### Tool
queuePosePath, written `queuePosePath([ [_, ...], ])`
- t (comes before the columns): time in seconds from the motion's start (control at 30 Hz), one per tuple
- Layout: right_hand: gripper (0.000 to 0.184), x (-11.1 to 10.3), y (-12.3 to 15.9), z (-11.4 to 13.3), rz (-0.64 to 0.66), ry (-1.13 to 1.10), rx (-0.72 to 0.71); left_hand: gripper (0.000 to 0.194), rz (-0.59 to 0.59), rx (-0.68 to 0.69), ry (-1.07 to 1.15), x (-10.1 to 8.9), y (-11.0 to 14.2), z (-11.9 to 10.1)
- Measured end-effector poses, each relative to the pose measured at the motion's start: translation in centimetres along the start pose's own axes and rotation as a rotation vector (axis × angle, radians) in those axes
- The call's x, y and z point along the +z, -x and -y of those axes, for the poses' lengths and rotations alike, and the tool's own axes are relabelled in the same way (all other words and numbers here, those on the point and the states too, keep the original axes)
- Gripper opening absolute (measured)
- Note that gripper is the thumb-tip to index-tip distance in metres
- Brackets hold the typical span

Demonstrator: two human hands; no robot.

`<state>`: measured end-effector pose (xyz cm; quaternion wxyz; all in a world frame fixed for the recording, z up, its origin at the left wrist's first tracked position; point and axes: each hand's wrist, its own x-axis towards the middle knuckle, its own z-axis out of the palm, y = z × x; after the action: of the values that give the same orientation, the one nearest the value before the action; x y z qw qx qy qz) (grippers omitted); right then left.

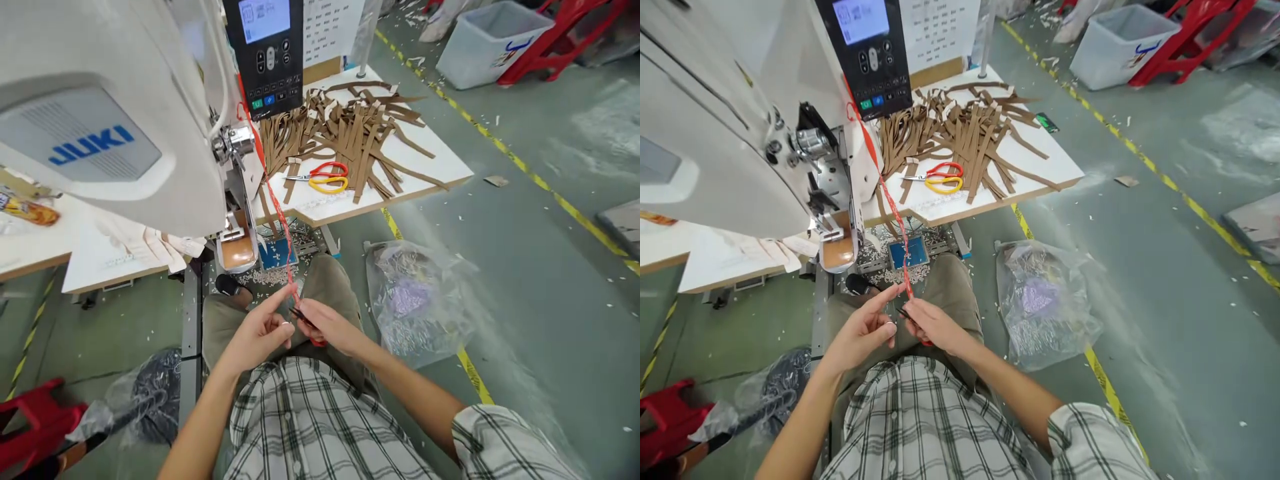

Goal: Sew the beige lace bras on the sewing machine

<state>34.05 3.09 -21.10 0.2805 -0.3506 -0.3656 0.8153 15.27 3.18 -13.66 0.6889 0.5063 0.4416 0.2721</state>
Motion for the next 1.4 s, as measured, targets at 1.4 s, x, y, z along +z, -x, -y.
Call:
queuePosePath([
  [1.4,0.025,3.5,-0.5,-0.1,-0.404,0.392,-0.423,0.021,-0.389,0.214,-0.212,0.5,1.3,3.1],
])
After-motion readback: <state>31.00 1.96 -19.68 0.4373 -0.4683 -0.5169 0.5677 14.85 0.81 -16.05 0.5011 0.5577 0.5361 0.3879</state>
